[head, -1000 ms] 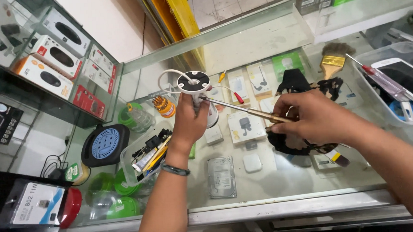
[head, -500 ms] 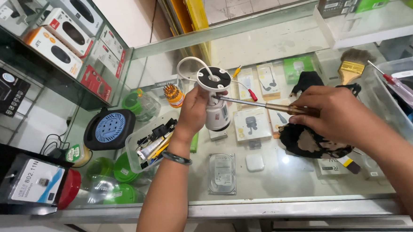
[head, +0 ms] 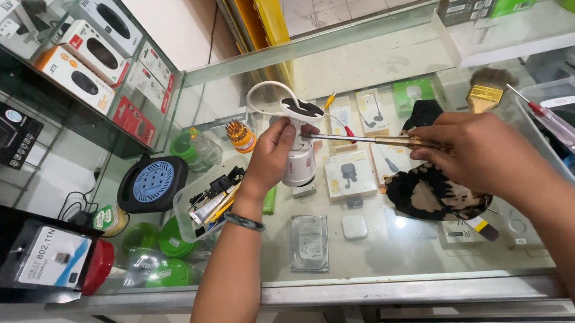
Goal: Disassembling, cleaning, and reassembling a security camera using a screwdriver and a brush.
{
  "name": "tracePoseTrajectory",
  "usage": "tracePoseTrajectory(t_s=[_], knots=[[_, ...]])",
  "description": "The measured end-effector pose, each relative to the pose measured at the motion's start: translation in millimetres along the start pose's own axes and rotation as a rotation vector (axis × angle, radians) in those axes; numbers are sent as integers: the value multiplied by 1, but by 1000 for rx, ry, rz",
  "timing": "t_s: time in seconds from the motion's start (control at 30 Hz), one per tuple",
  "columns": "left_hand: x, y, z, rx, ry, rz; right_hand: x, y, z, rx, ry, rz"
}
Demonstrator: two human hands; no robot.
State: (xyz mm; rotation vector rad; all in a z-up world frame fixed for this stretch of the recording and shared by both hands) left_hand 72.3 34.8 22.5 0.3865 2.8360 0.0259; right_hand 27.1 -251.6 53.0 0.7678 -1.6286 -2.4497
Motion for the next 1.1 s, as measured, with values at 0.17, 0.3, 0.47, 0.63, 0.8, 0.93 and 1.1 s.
tracePoseTrajectory(t_s=[0.17, 0.3, 0.47, 0.63, 0.8, 0.93, 1.1], knots=[[-9, 7, 21, 107, -104, 11, 4, 4, 1, 67, 32, -38], [-8, 1, 23, 34, -105, -2, 14, 13, 0, 243, 93, -185], [-6, -1, 10, -169, -58, -149, 15, 18, -1, 396, 171, -294], [-7, -7, 7, -201, -149, -138, 14, 11, -10, 312, 219, -315], [-1, -7, -10, -480, -334, -160, 21, 12, 4, 525, 324, -429], [0, -7, -18, -569, -338, -133, 26, 17, 12, 559, 369, -449], [-3, -2, -11, -614, -252, -144, 29, 25, 27, 608, 422, -530]])
Point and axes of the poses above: each hand's wrist, its own x-axis away from the middle knuckle, its own y-axis out of the back of the hand, z = x × y, the point moved 7 cm from there along -x, towards the middle knuckle, and after that the axes turned 1 degree about -y, right-handed, at the moved point
